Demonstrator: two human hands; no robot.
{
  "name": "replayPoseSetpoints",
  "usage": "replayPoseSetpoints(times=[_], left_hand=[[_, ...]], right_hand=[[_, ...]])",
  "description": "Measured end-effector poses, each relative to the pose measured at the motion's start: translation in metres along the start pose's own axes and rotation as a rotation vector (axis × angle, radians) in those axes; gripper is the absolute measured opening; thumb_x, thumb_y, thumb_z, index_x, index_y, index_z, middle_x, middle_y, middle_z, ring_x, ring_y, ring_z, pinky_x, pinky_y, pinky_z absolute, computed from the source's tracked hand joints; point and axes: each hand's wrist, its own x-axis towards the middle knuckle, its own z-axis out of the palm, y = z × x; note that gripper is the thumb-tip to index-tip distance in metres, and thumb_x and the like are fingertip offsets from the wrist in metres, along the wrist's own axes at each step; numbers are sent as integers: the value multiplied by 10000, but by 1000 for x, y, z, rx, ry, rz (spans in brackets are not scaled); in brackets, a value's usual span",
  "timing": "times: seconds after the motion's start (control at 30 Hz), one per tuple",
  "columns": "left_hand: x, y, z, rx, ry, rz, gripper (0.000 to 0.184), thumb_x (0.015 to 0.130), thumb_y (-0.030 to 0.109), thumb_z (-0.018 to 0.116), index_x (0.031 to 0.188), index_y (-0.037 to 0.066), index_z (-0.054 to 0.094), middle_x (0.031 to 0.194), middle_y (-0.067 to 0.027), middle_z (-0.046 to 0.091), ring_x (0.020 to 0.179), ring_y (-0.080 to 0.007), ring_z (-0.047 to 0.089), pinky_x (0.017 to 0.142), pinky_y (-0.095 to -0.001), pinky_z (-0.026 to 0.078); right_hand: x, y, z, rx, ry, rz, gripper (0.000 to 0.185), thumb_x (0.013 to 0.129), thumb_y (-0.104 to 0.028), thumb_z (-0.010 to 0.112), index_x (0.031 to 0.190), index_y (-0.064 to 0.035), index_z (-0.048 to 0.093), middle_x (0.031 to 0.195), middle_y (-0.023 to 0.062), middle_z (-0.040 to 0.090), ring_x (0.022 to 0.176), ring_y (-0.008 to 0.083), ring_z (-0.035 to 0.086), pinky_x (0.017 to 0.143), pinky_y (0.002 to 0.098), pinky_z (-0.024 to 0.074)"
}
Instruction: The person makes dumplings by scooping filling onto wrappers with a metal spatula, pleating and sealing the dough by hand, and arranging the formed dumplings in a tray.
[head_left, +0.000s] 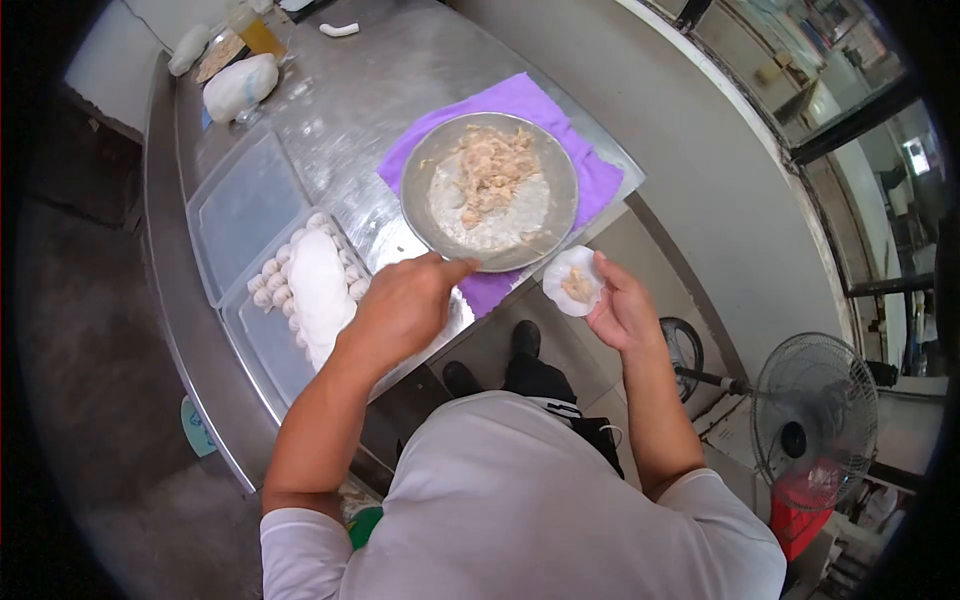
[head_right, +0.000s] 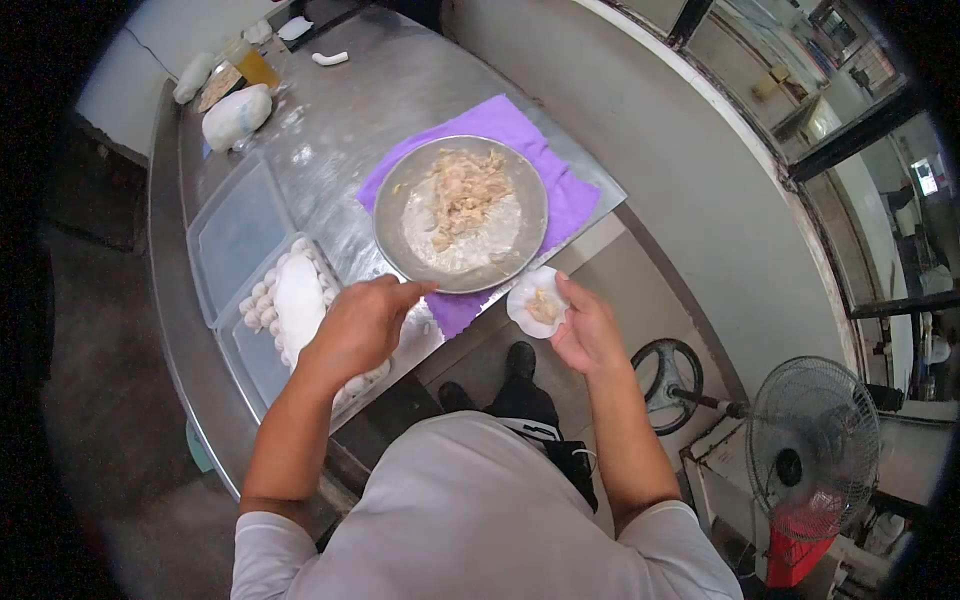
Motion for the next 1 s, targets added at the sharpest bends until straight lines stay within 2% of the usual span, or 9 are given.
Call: replayPoseSetpoints(times=[0.1, 0.17, 0.23, 0.3, 0.4, 0.57, 0.67, 0.87, 1.0], left_hand=[[16, -17, 18, 71, 74, -66, 422, 818, -31, 567, 1211, 34, 705, 944, -242, 704, 883, -402, 675, 803, -486, 525], [20, -22, 28, 11, -87, -106, 459, 791, -23, 588, 1227, 66, 696, 999, -245, 695, 991, -401, 680, 874, -486, 526], [12, -15, 24, -14, -105, -64, 456, 801, -20, 586, 1235, 69, 695, 1042, -247, 696, 1023, -401, 675, 862, -476, 532], [2, -7, 15, -249, -107, -59, 459, 814, -18, 578, 1249, 77, 689, 1017, -225, 690, 965, -397, 678, 807, -476, 536], [-15, 14, 38, -92, 37, 19, 421, 870, 9, 617, 1260, 143, 699, 881, -172, 665, 824, -371, 658, 739, -461, 526], [-18, 17, 13, -11, 10, -11, 452, 858, 20, 638, 1287, 156, 685, 868, -139, 632, 827, -348, 653, 713, -457, 523], [-16, 18, 20, 6, 46, 125, 477, 819, -5, 639, 1261, 165, 700, 843, -118, 628, 795, -324, 650, 677, -431, 526], [-28, 29, -7, 32, 32, 168, 475, 814, -4, 642, 1251, 171, 707, 829, -108, 627, 766, -306, 645, 656, -419, 525], [-30, 30, -11, 56, -44, 123, 468, 818, -4, 638, 1248, 167, 709, 829, -109, 632, 754, -310, 642, 633, -417, 517]], right_hand=[[5, 2, -5, -25, 48, 10, 422, 1079, -259, 461, 1327, 80, 501, 1281, 215, 627, 1184, 335, 638, 1074, 478, 482], [8, 3, -4, 1, 44, 20, 416, 1079, -256, 462, 1322, 79, 504, 1282, 215, 625, 1186, 334, 636, 1074, 479, 483], [14, 6, 2, 28, 11, 9, 411, 1079, -245, 456, 1325, 83, 494, 1296, 226, 612, 1192, 338, 632, 1076, 486, 484], [17, 5, 11, 46, -1, 13, 409, 1081, -240, 449, 1333, 80, 486, 1303, 225, 608, 1195, 337, 630, 1073, 489, 487], [19, 4, 11, 56, -37, 18, 413, 1086, -237, 431, 1350, 78, 471, 1314, 227, 603, 1198, 339, 628, 1069, 493, 491], [9, 2, 7, 35, -54, 59, 426, 1096, -259, 405, 1364, 66, 467, 1317, 218, 606, 1197, 337, 629, 1064, 490, 495], [3, -1, 12, 1, -104, 85, 435, 1098, -276, 397, 1372, 54, 468, 1324, 206, 608, 1204, 331, 626, 1058, 485, 498], [0, -1, 10, -7, -129, 113, 449, 1099, -304, 402, 1374, 41, 480, 1340, 196, 607, 1227, 323, 614, 1053, 470, 500], [-2, -2, 12, 10, -199, 150, 492, 1095, -336, 406, 1382, 59, 468, 1361, 216, 589, 1237, 332, 609, 1077, 480, 486]])
